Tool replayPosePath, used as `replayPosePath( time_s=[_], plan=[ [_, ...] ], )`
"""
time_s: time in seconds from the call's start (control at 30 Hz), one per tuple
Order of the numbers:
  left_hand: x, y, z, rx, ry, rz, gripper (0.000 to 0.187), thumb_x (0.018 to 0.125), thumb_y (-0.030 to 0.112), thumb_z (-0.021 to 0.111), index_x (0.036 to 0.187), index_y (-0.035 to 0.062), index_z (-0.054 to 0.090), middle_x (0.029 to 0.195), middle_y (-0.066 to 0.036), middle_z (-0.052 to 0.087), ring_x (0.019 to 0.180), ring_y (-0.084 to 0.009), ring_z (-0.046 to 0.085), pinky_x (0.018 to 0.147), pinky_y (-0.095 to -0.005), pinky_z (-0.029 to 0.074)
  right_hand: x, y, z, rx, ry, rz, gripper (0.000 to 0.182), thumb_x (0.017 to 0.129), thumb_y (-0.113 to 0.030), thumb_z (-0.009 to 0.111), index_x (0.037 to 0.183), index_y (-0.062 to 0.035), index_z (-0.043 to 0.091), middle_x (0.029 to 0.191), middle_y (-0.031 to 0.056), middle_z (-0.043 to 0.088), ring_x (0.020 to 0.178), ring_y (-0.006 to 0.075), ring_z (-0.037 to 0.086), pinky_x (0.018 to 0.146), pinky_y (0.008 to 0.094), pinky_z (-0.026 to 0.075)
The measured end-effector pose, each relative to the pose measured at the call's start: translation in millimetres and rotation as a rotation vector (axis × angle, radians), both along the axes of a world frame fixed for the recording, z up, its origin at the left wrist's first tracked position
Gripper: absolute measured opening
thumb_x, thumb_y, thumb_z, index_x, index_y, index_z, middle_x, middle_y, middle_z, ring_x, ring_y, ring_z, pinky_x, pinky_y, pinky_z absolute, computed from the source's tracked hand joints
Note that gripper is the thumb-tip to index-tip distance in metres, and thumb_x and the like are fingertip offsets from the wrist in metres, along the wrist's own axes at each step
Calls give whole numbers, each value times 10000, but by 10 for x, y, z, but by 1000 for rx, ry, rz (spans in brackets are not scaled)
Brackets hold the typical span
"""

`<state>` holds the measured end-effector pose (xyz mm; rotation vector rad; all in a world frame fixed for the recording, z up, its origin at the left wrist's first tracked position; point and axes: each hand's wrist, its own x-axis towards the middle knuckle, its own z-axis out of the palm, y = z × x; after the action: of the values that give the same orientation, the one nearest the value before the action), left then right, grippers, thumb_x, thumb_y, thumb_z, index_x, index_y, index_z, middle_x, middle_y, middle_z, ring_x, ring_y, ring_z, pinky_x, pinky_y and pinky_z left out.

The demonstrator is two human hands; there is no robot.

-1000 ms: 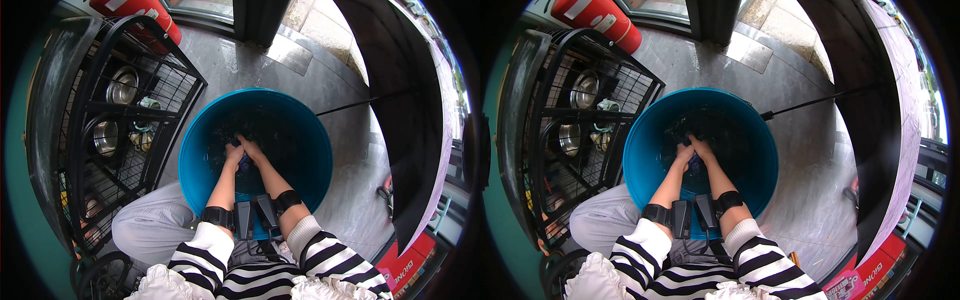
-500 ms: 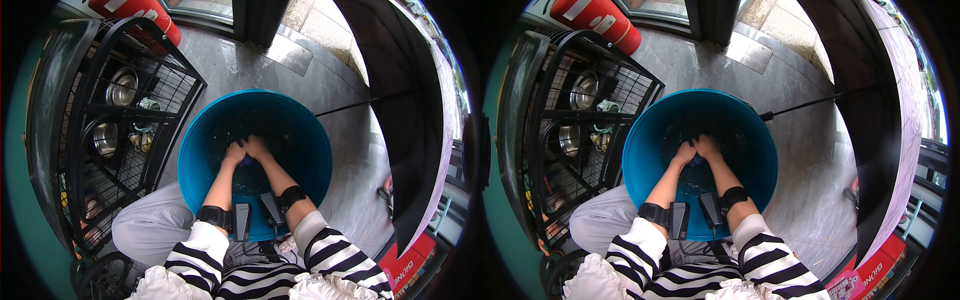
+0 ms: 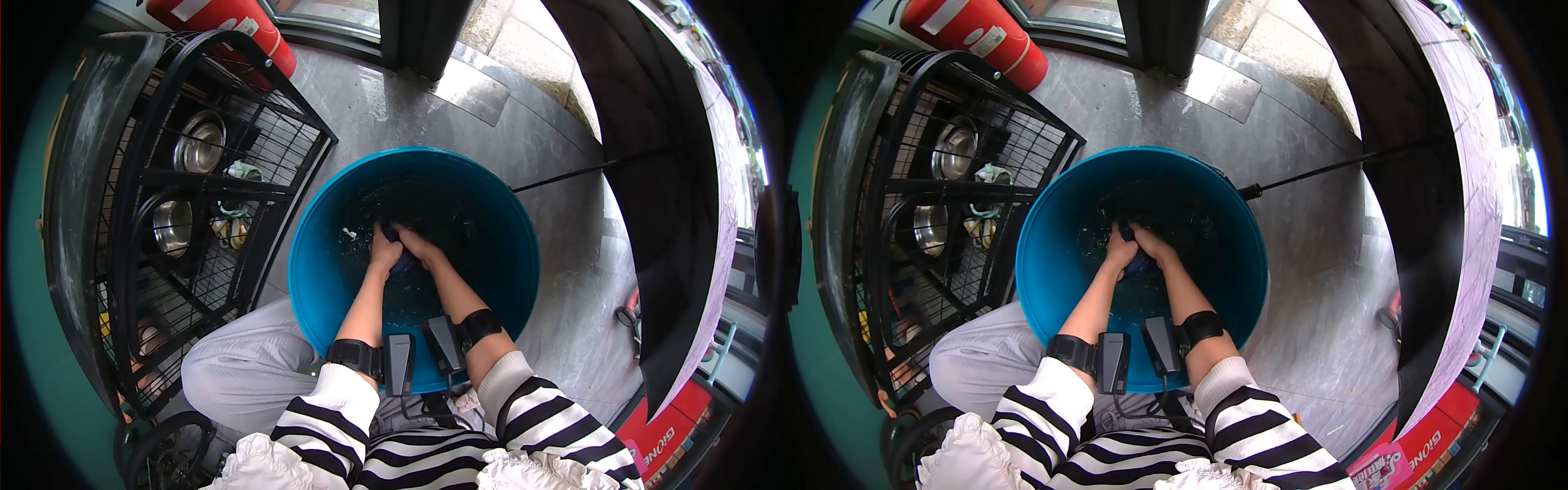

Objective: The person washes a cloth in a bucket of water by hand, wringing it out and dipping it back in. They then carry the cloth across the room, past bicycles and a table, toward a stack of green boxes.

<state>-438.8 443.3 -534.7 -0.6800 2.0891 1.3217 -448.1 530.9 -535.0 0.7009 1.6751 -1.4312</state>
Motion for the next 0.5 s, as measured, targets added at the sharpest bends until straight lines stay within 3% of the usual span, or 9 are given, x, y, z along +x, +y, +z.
replayPosePath(
  time_s=[0.1,0.23,0.3,0.43,0.5],
  plan=[
    [-34,71,69,-204,-7,-44,561,629,131,541,1156,141,350,1069,-216,447,1013,-361,409,854,-390,339,-41,-74,48,40,124,-43,587,740,-435,385,1115,16,409,1173,188,379,1097,252,361,883,294,280],
    [-45,91,178,-365,-9,-66,357,675,223,535,1010,103,498,979,-208,506,929,-357,473,790,-412,388,-12,-97,-192,117,0,-59,564,716,-420,432,1055,29,461,1107,205,438,1041,260,418,838,300,318],
    [-46,89,232,-366,2,-61,327,686,226,521,983,91,510,964,-207,513,919,-361,477,780,-416,392,49,-136,-276,288,214,-118,540,705,-420,453,966,48,514,999,224,504,952,277,483,785,308,354],
    [-69,84,294,-373,-37,-105,313,701,223,500,975,72,508,953,-217,514,915,-360,478,772,-418,393,58,-142,-379,291,137,-176,530,702,-415,450,914,65,529,933,247,522,918,298,502,768,317,368],
    [-69,61,214,-347,-3,-134,338,698,223,505,997,68,488,957,-221,509,918,-364,475,776,-419,388,29,-102,-366,268,83,-70,564,701,-438,419,969,50,508,1006,270,461,975,347,444,829,355,337]
  ],
)
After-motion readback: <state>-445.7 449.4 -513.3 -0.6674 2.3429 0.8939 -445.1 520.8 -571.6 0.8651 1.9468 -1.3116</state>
